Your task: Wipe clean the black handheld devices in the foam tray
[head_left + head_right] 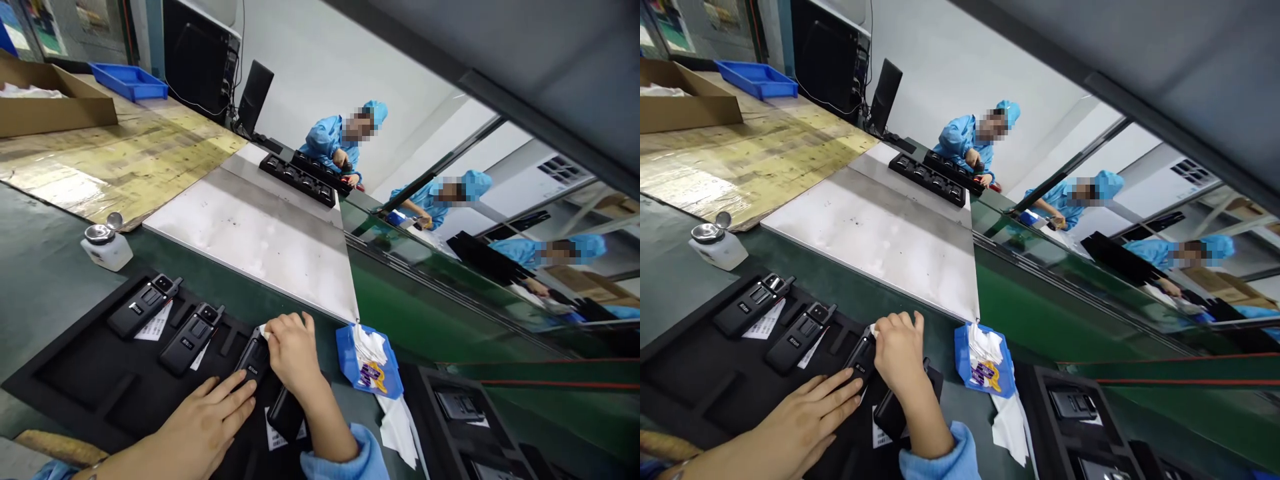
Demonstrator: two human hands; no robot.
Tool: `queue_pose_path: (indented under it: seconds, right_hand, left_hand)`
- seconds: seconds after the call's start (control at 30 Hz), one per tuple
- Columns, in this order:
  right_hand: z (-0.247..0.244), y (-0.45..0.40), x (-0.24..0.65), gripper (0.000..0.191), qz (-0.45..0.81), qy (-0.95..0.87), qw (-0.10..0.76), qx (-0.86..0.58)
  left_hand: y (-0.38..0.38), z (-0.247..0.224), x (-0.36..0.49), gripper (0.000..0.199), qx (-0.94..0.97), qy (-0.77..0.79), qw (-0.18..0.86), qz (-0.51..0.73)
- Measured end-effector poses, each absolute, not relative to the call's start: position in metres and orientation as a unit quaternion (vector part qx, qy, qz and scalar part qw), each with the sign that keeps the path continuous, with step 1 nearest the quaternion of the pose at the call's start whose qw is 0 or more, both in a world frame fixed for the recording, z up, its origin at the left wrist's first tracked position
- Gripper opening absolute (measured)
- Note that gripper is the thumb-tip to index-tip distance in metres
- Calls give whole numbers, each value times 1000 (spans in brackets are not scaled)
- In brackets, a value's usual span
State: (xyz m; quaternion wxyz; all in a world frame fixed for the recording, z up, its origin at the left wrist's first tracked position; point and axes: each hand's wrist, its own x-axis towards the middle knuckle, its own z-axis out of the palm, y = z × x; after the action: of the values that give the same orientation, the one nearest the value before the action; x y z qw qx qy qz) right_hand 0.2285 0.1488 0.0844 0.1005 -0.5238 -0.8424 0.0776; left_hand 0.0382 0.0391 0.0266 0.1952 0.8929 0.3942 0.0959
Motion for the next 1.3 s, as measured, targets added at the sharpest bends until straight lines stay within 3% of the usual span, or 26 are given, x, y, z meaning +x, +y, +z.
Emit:
queue_pose_path:
  seconds: [1.1, 1.3]
  right_hand:
    - [77, 149, 222, 19, 57, -832, 144, -533]
    - [77, 137, 292, 17, 80, -758, 236, -603]
  left_hand:
    - [34, 21, 40, 67, 891, 403, 180, 104]
    - [33, 30, 36, 64, 896, 399, 145, 132]
